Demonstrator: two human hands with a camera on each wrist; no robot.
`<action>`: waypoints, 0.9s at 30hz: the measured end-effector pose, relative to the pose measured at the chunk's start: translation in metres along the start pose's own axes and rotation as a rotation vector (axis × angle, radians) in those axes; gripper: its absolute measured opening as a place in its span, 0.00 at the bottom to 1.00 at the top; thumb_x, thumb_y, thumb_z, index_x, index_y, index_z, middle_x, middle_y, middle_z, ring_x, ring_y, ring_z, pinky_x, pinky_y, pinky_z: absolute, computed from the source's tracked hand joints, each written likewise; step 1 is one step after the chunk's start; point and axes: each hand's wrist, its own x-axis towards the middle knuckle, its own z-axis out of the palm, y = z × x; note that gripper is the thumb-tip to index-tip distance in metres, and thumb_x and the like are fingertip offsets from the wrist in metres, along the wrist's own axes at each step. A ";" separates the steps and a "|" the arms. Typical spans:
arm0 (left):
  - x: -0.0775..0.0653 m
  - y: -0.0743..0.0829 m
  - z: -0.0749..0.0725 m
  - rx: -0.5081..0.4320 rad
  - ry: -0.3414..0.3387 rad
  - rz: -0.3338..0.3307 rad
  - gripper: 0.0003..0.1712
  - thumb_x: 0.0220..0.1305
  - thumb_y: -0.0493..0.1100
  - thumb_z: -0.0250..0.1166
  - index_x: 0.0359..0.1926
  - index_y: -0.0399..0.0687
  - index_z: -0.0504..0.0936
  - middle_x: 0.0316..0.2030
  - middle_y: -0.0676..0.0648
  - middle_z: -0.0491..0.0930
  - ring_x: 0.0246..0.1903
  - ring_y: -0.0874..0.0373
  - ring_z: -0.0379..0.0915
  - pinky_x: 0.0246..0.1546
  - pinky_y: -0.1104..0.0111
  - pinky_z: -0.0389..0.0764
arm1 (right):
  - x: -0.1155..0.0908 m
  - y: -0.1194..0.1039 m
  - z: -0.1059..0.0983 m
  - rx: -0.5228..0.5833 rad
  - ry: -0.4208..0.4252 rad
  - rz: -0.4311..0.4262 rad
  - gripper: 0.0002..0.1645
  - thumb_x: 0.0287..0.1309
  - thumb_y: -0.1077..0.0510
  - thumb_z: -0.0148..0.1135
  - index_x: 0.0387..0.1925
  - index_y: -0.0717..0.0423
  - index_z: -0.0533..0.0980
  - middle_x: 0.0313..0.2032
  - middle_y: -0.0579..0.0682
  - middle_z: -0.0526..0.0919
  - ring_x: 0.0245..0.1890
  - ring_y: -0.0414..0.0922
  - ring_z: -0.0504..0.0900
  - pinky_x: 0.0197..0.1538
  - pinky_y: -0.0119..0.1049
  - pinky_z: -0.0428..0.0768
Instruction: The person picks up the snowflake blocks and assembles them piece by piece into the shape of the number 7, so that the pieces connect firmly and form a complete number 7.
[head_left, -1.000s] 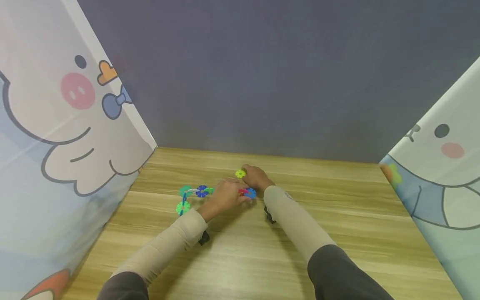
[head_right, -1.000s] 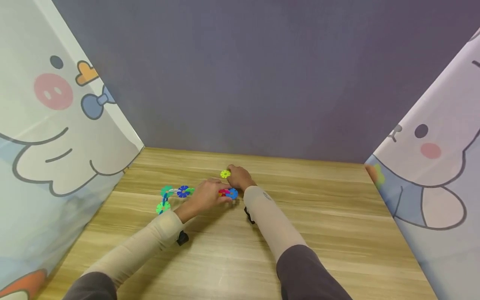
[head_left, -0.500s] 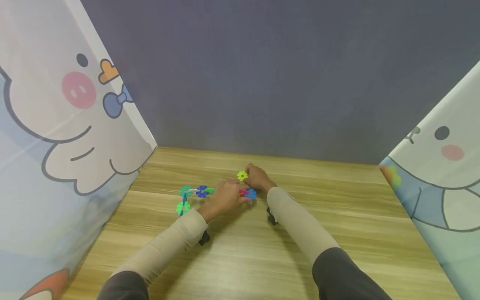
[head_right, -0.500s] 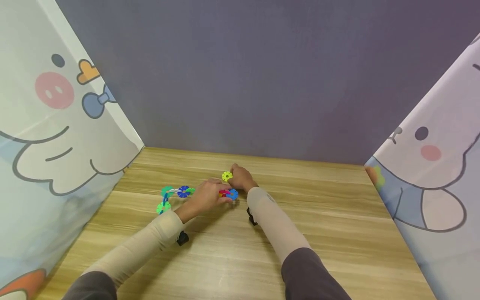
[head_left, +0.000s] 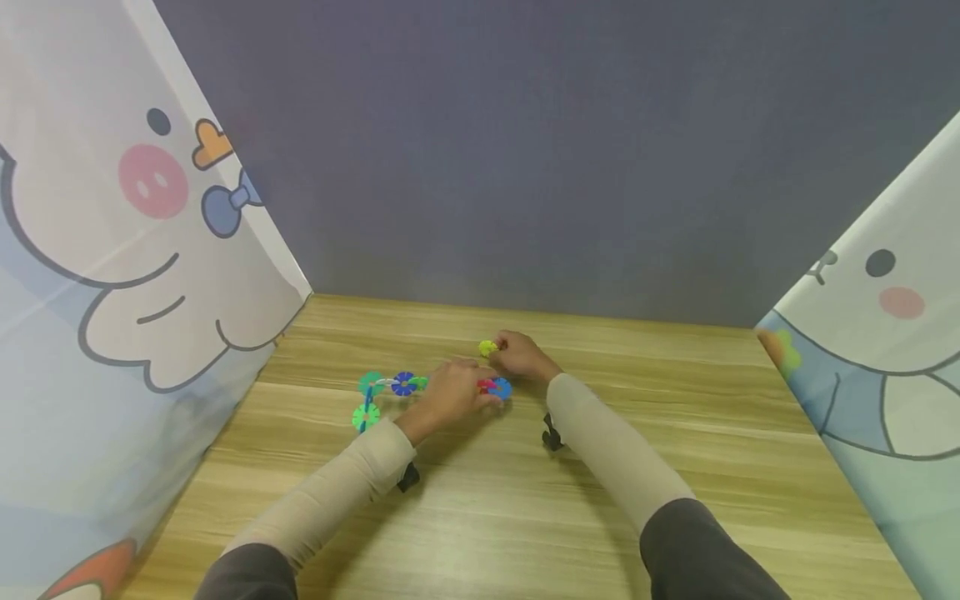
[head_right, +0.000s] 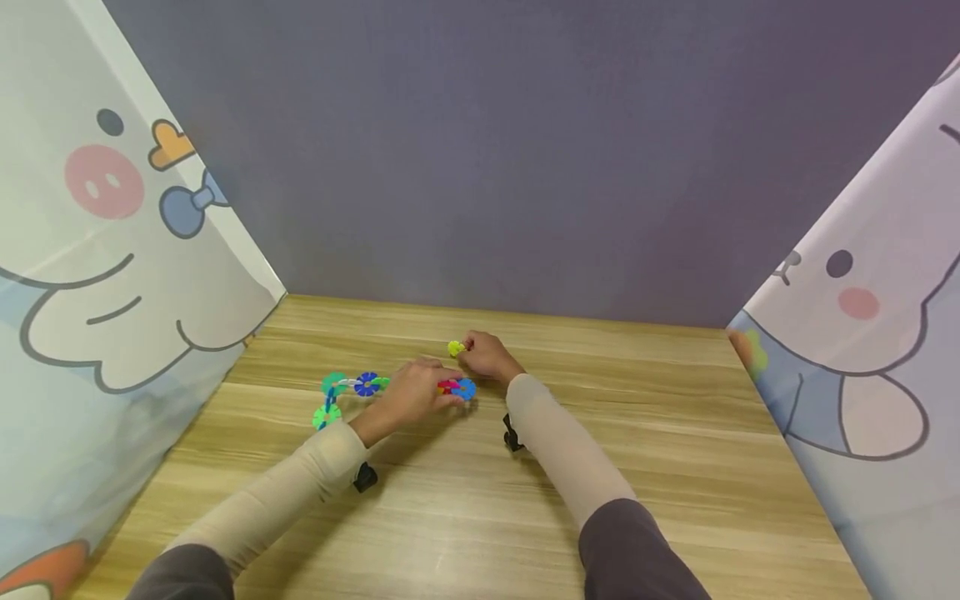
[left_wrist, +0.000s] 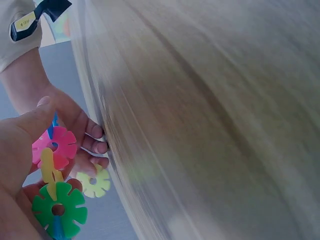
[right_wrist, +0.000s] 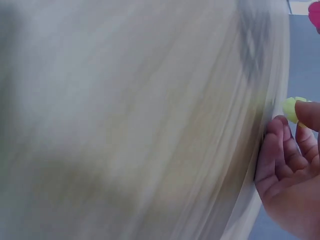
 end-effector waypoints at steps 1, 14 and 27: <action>0.000 0.000 0.000 -0.003 0.005 -0.002 0.28 0.58 0.64 0.72 0.54 0.58 0.87 0.43 0.50 0.89 0.42 0.53 0.86 0.40 0.62 0.88 | -0.002 0.001 -0.001 0.012 0.005 -0.010 0.06 0.63 0.58 0.60 0.33 0.53 0.71 0.28 0.46 0.72 0.28 0.42 0.69 0.32 0.31 0.70; -0.002 -0.001 -0.003 -0.042 0.013 -0.025 0.31 0.56 0.63 0.74 0.56 0.53 0.86 0.45 0.45 0.89 0.46 0.49 0.87 0.45 0.58 0.89 | -0.043 0.015 -0.018 0.122 -0.023 -0.089 0.04 0.67 0.61 0.58 0.42 0.56 0.75 0.26 0.50 0.81 0.25 0.41 0.77 0.30 0.31 0.79; -0.001 -0.001 -0.004 -0.026 0.047 -0.017 0.29 0.56 0.64 0.74 0.54 0.55 0.87 0.47 0.48 0.90 0.50 0.48 0.86 0.44 0.57 0.89 | -0.074 0.015 -0.027 -0.186 0.017 -0.346 0.05 0.63 0.62 0.63 0.39 0.53 0.75 0.17 0.39 0.71 0.16 0.32 0.63 0.22 0.25 0.64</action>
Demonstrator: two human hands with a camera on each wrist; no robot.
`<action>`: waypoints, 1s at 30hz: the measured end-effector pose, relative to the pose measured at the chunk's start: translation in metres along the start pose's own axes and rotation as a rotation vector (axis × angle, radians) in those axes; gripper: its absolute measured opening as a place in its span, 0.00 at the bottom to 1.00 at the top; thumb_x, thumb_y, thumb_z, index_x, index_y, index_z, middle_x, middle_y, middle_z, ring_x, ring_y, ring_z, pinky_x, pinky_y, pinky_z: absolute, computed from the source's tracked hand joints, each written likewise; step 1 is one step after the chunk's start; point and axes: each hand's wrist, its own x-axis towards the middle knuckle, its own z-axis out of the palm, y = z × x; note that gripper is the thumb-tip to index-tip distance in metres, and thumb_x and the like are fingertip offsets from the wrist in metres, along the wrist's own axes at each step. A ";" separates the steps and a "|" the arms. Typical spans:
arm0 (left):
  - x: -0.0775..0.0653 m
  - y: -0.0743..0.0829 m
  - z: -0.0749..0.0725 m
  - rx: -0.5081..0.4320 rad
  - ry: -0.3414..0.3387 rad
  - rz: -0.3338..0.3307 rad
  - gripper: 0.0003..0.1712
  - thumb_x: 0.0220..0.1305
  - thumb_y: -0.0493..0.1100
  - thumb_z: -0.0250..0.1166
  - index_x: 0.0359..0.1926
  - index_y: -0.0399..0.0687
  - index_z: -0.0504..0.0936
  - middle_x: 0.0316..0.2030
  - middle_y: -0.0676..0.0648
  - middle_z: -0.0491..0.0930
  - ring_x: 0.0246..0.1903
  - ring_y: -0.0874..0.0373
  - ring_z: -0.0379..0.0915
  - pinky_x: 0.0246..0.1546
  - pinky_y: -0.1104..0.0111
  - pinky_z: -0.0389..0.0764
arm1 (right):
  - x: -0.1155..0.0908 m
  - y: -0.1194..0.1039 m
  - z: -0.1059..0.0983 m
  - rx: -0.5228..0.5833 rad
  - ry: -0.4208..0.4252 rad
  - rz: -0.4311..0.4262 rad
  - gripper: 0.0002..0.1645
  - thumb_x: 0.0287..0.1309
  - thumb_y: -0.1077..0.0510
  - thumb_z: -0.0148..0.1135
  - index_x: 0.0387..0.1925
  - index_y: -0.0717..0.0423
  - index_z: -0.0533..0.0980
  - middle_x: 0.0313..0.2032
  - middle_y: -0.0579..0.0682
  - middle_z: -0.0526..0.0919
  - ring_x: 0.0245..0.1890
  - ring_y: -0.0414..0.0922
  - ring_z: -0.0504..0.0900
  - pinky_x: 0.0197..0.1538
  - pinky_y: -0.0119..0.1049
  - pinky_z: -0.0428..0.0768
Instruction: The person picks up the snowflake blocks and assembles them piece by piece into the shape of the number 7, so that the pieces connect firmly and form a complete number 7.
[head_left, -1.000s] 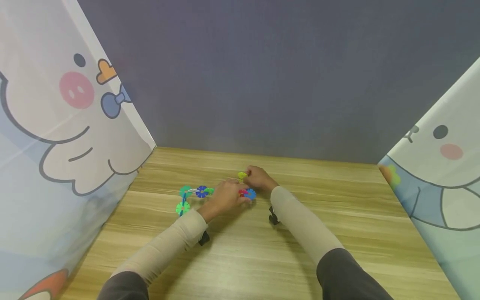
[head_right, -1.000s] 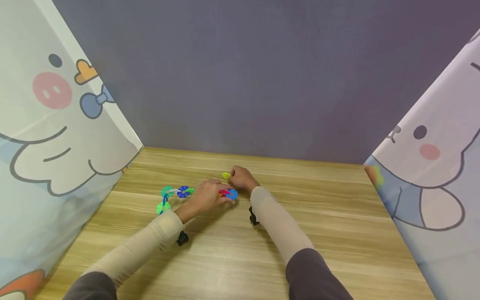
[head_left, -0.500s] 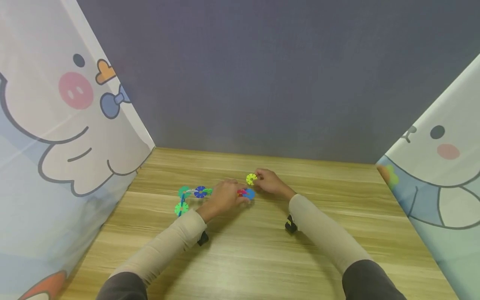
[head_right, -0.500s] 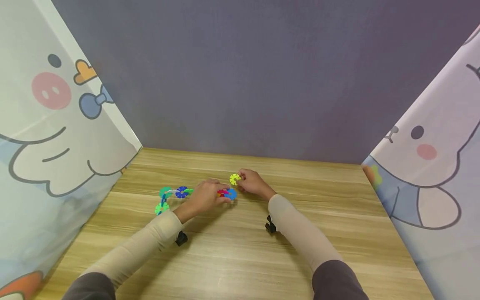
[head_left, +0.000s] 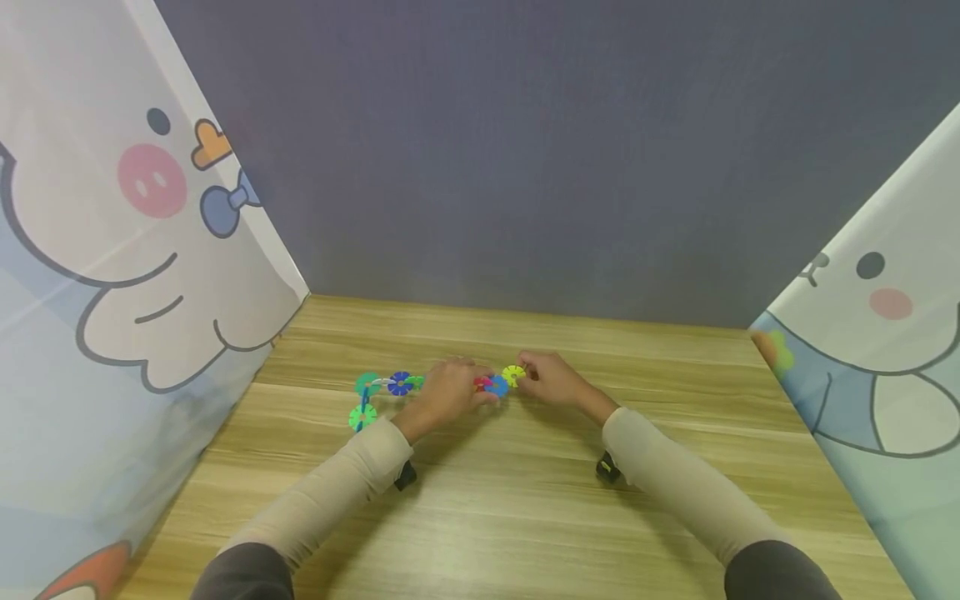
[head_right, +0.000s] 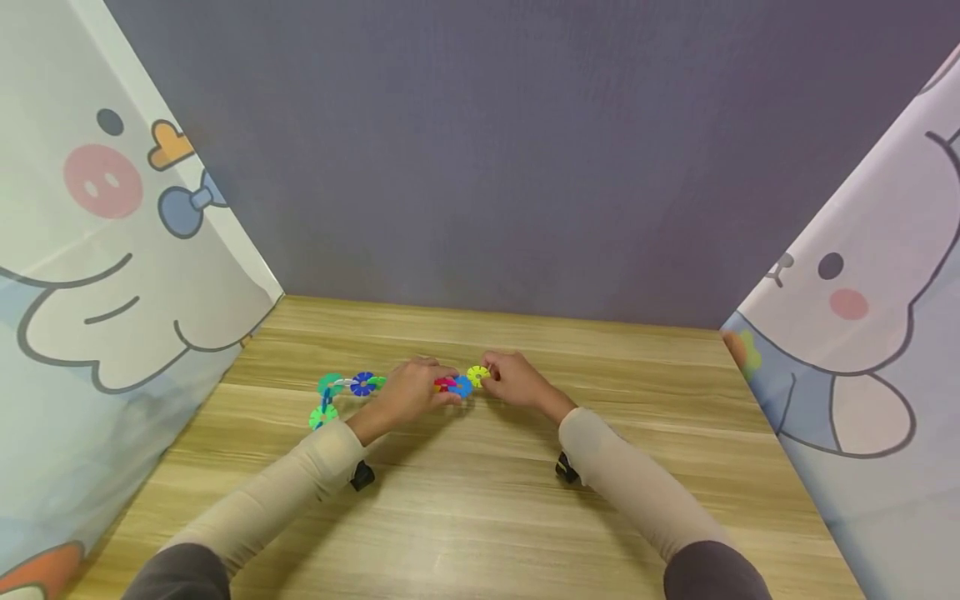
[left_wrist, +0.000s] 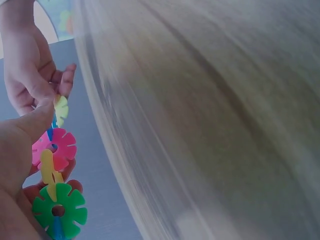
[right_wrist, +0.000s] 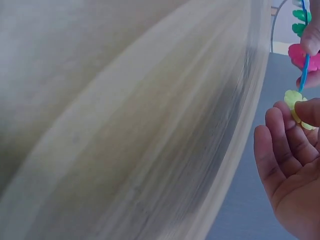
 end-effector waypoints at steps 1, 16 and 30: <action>0.000 0.000 0.000 -0.003 0.000 -0.003 0.29 0.56 0.64 0.74 0.54 0.55 0.88 0.47 0.48 0.89 0.50 0.48 0.86 0.44 0.58 0.89 | -0.001 -0.001 0.000 -0.015 -0.001 -0.009 0.05 0.63 0.62 0.63 0.39 0.53 0.75 0.17 0.39 0.71 0.16 0.32 0.63 0.22 0.25 0.64; 0.002 0.000 0.001 -0.025 -0.011 -0.035 0.29 0.55 0.63 0.74 0.54 0.55 0.87 0.49 0.48 0.89 0.51 0.48 0.86 0.50 0.55 0.88 | -0.017 -0.008 -0.006 -0.070 -0.032 -0.032 0.05 0.67 0.61 0.62 0.43 0.54 0.75 0.17 0.40 0.72 0.16 0.32 0.61 0.21 0.24 0.62; 0.007 0.003 0.001 -0.040 0.004 -0.022 0.27 0.57 0.64 0.73 0.53 0.56 0.88 0.48 0.51 0.89 0.49 0.50 0.86 0.50 0.56 0.87 | -0.020 -0.007 -0.001 -0.149 0.027 -0.103 0.02 0.66 0.61 0.65 0.37 0.55 0.79 0.17 0.39 0.71 0.17 0.31 0.61 0.22 0.24 0.64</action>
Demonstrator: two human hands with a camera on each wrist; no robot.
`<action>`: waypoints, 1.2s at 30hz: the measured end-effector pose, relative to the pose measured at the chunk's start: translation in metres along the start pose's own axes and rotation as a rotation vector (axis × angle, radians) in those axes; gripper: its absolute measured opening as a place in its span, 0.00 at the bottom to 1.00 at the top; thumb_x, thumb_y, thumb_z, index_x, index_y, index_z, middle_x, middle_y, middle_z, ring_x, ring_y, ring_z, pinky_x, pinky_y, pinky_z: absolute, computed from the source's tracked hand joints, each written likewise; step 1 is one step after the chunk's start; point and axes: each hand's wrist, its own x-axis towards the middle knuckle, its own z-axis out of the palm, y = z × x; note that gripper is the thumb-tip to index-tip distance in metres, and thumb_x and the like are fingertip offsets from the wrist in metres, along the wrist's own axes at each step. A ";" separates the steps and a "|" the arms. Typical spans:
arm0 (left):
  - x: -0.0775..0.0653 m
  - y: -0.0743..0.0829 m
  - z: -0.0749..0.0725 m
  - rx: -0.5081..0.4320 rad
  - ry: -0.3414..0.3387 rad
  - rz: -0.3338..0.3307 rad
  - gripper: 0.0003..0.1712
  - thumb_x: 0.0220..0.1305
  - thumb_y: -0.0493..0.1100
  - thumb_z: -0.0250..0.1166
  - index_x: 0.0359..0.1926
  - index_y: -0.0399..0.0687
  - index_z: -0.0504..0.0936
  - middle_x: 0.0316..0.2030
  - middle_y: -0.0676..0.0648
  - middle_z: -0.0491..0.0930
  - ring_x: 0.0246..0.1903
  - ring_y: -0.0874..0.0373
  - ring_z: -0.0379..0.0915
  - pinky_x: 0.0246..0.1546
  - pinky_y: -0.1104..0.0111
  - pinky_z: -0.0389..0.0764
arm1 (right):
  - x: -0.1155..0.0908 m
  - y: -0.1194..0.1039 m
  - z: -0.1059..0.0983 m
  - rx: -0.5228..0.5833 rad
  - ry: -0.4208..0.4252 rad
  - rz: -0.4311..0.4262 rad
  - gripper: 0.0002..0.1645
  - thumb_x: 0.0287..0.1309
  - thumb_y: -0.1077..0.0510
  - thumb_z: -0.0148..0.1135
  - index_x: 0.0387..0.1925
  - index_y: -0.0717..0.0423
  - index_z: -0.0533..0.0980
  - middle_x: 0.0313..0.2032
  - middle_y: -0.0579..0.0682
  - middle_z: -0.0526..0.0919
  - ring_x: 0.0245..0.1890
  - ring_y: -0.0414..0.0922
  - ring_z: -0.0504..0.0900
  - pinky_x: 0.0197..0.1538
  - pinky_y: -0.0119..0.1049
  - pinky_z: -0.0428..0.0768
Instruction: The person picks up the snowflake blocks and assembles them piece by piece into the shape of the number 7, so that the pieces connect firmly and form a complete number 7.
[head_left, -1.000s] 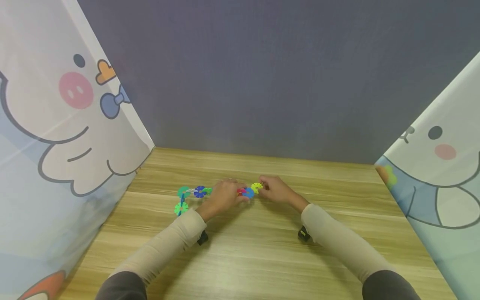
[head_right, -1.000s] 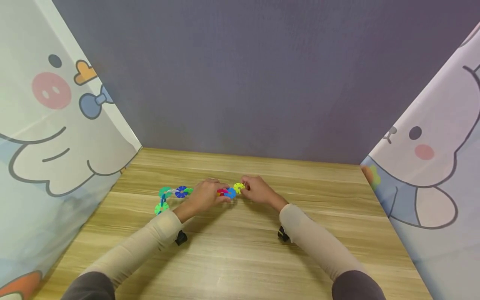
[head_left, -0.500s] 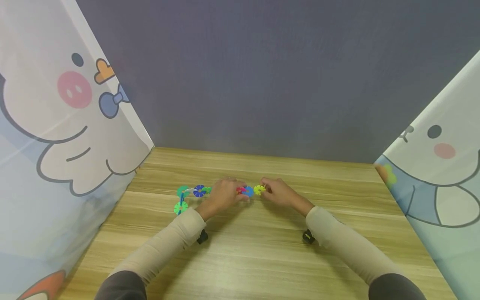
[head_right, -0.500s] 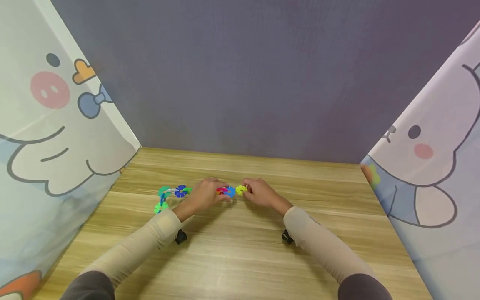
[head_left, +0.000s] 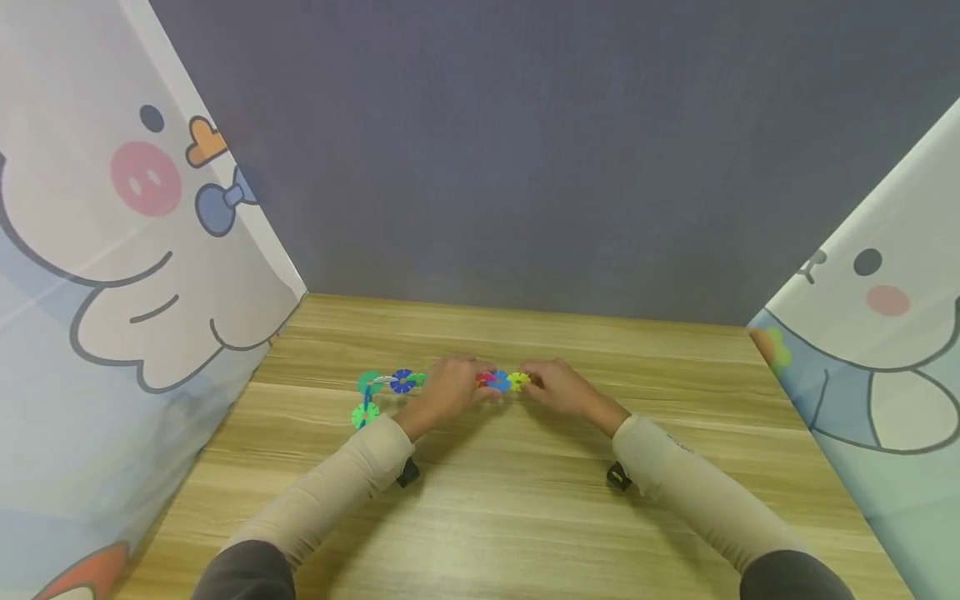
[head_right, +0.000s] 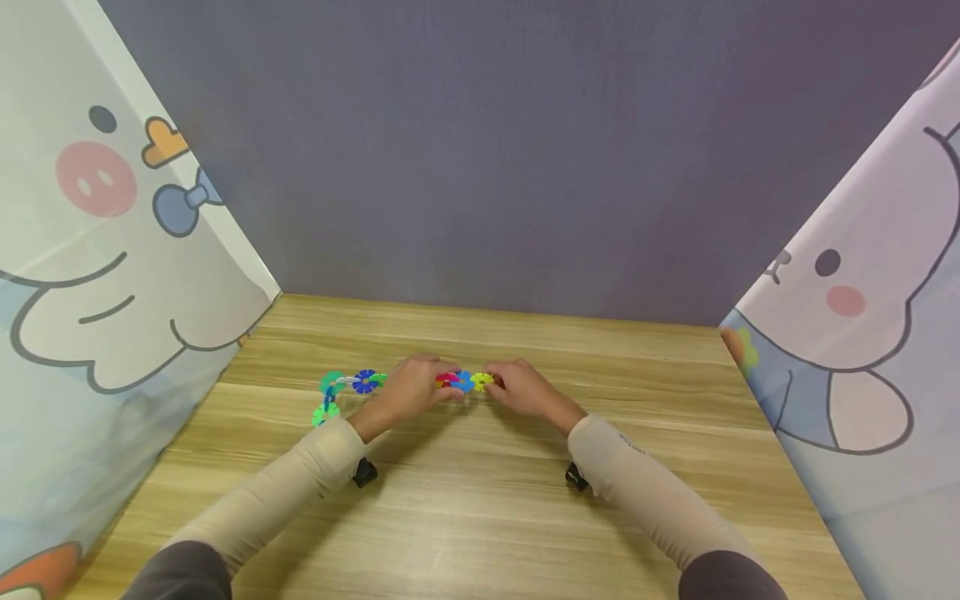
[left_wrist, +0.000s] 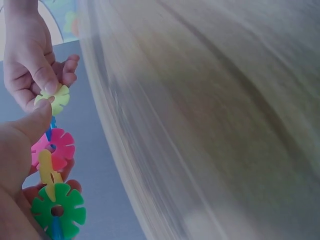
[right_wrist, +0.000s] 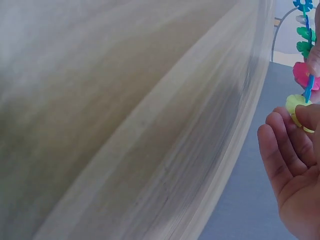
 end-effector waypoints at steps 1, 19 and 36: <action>0.000 0.001 0.000 -0.004 0.004 0.001 0.27 0.57 0.64 0.73 0.53 0.56 0.88 0.48 0.52 0.90 0.48 0.50 0.86 0.50 0.56 0.88 | 0.000 0.000 0.001 -0.014 0.005 -0.005 0.03 0.66 0.61 0.65 0.36 0.55 0.79 0.17 0.39 0.70 0.17 0.31 0.60 0.22 0.24 0.63; 0.001 0.005 -0.003 -0.053 -0.002 -0.039 0.28 0.52 0.61 0.75 0.52 0.55 0.89 0.46 0.50 0.90 0.44 0.51 0.87 0.45 0.59 0.88 | -0.001 -0.003 0.004 -0.031 0.042 -0.025 0.03 0.67 0.60 0.66 0.35 0.55 0.81 0.21 0.42 0.78 0.20 0.30 0.66 0.25 0.23 0.70; 0.003 0.011 -0.005 -0.060 0.002 -0.027 0.29 0.47 0.61 0.76 0.50 0.56 0.90 0.43 0.51 0.91 0.38 0.53 0.87 0.31 0.66 0.86 | -0.002 -0.010 0.001 -0.018 0.039 -0.040 0.02 0.64 0.63 0.67 0.36 0.59 0.84 0.25 0.46 0.85 0.21 0.30 0.70 0.26 0.23 0.75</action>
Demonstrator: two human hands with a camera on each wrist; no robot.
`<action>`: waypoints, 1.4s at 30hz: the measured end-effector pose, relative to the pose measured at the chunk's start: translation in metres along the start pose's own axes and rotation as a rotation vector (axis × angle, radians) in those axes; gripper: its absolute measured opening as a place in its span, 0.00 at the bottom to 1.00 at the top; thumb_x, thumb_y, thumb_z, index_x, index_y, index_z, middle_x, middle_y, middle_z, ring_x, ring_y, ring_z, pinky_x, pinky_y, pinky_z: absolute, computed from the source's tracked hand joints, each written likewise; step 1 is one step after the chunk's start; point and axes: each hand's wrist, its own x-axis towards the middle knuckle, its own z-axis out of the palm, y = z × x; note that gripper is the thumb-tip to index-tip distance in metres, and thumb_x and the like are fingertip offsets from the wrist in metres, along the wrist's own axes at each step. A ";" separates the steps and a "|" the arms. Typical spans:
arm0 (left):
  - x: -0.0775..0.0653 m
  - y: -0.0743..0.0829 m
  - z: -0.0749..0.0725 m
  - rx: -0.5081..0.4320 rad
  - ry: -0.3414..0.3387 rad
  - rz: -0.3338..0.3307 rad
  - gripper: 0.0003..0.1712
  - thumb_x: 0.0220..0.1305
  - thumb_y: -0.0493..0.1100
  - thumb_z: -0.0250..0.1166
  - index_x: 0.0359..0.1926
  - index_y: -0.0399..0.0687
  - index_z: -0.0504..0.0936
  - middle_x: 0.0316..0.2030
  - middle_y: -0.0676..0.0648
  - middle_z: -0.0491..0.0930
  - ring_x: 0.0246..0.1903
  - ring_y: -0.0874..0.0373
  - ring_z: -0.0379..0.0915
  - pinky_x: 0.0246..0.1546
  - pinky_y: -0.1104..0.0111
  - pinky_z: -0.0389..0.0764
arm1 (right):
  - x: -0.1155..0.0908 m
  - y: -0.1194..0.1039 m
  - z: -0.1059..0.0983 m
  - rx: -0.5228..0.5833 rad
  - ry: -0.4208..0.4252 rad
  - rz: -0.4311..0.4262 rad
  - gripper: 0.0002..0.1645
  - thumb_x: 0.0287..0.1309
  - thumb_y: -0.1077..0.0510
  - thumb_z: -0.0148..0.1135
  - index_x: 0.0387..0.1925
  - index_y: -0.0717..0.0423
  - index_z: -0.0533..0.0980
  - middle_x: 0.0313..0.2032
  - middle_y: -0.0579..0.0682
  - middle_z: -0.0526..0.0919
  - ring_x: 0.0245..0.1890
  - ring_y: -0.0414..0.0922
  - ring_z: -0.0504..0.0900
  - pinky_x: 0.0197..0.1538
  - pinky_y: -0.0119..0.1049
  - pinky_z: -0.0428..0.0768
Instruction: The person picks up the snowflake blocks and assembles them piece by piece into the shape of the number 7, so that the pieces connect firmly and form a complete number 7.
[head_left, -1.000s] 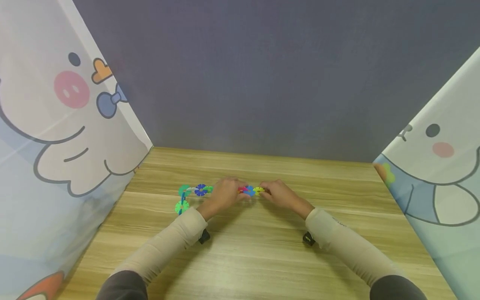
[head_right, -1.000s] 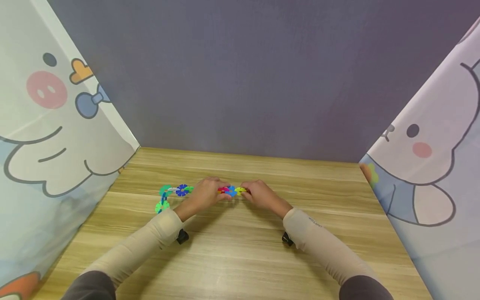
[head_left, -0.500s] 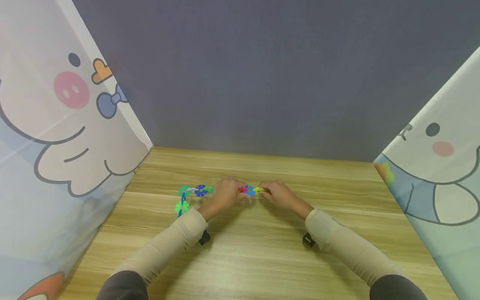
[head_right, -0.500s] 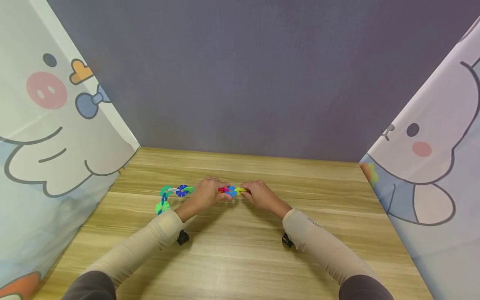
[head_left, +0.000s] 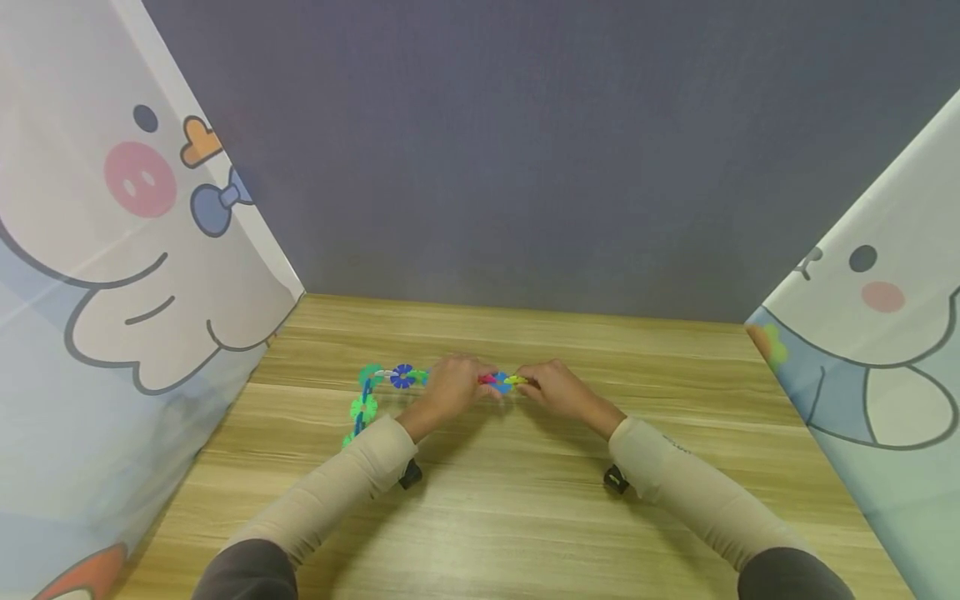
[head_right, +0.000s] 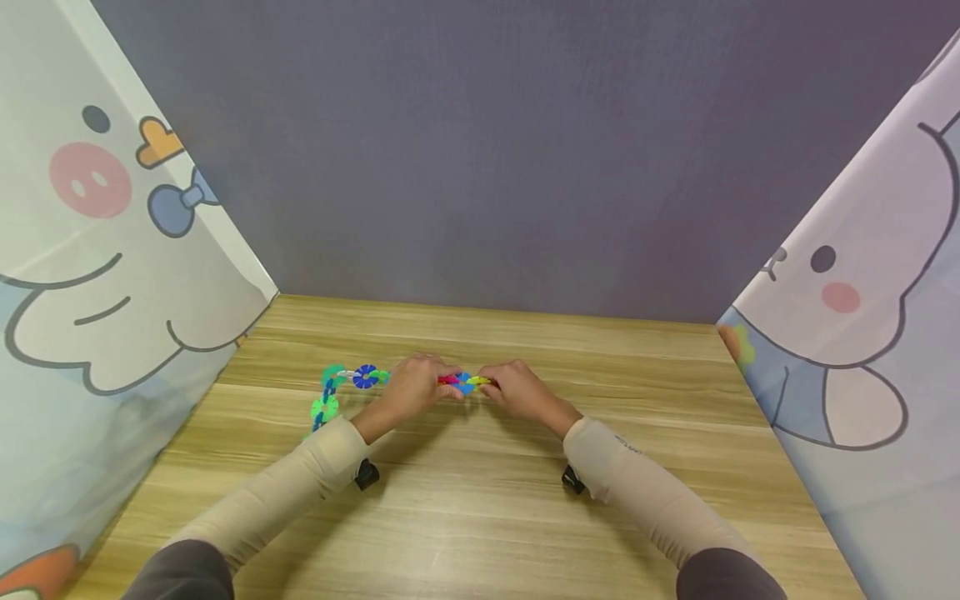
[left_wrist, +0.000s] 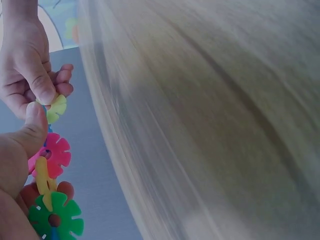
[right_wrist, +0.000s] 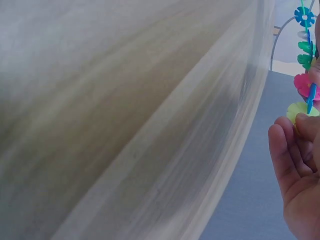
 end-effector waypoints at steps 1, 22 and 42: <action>0.000 0.000 0.000 0.001 0.005 0.005 0.29 0.47 0.61 0.76 0.50 0.56 0.90 0.43 0.51 0.91 0.38 0.53 0.87 0.31 0.66 0.86 | 0.000 -0.001 0.000 -0.001 0.000 0.000 0.03 0.65 0.63 0.67 0.36 0.59 0.84 0.25 0.46 0.85 0.21 0.29 0.70 0.26 0.22 0.75; 0.004 -0.002 -0.009 -0.036 -0.023 0.050 0.31 0.54 0.61 0.75 0.56 0.52 0.87 0.48 0.47 0.89 0.48 0.46 0.84 0.52 0.49 0.84 | -0.012 -0.004 -0.003 0.138 0.018 0.175 0.04 0.68 0.59 0.65 0.40 0.54 0.84 0.22 0.46 0.84 0.18 0.32 0.71 0.23 0.26 0.73; -0.014 -0.037 -0.049 -0.084 0.088 -0.207 0.24 0.66 0.41 0.70 0.62 0.43 0.81 0.54 0.38 0.83 0.49 0.43 0.79 0.45 0.56 0.85 | -0.037 0.006 -0.014 0.113 0.062 0.220 0.05 0.69 0.60 0.63 0.35 0.53 0.81 0.23 0.46 0.86 0.19 0.31 0.75 0.26 0.27 0.78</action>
